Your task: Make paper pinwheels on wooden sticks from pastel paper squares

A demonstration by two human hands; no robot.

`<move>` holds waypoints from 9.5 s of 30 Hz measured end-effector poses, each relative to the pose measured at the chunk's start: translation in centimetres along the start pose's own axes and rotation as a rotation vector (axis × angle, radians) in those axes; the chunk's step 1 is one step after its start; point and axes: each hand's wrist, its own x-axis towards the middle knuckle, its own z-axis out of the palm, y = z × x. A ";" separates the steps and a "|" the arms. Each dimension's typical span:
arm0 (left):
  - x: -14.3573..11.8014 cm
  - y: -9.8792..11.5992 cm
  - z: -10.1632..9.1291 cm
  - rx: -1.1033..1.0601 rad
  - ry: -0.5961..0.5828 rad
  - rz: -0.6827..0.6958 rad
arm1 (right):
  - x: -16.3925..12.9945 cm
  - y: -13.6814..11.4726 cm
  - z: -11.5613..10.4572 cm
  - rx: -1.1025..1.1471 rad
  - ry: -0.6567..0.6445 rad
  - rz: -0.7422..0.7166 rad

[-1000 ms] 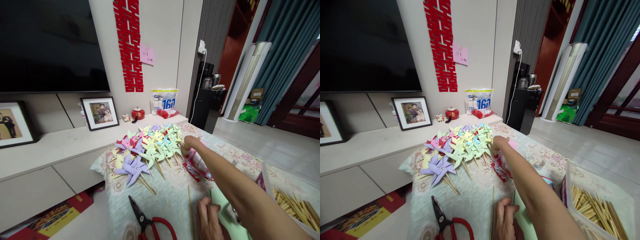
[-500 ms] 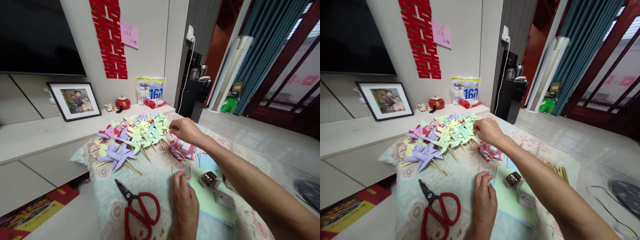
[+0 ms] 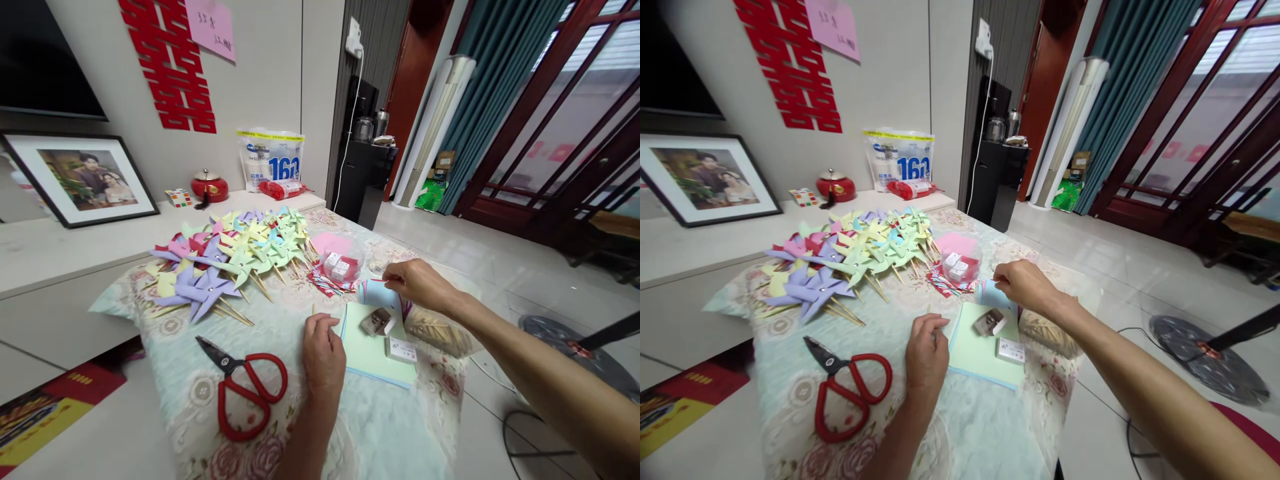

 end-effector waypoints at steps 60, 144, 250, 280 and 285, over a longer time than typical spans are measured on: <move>0.0 -0.2 0.6 0.007 -0.072 0.019 | 9.6 4.9 2.9 -0.180 -0.487 -0.011; -7.6 1.1 -13.6 0.355 -0.409 0.251 | -15.2 -10.1 13.9 0.655 0.168 -0.310; -7.7 3.5 -11.4 -0.292 -0.281 -0.505 | -15.2 -13.7 11.6 0.430 0.584 -0.466; -7.0 1.6 -13.6 0.429 -0.244 0.720 | -13.7 -12.6 12.8 0.363 0.488 -0.541; -8.0 1.0 -14.0 0.483 -0.366 0.642 | -14.9 -11.8 14.1 0.344 0.330 -0.593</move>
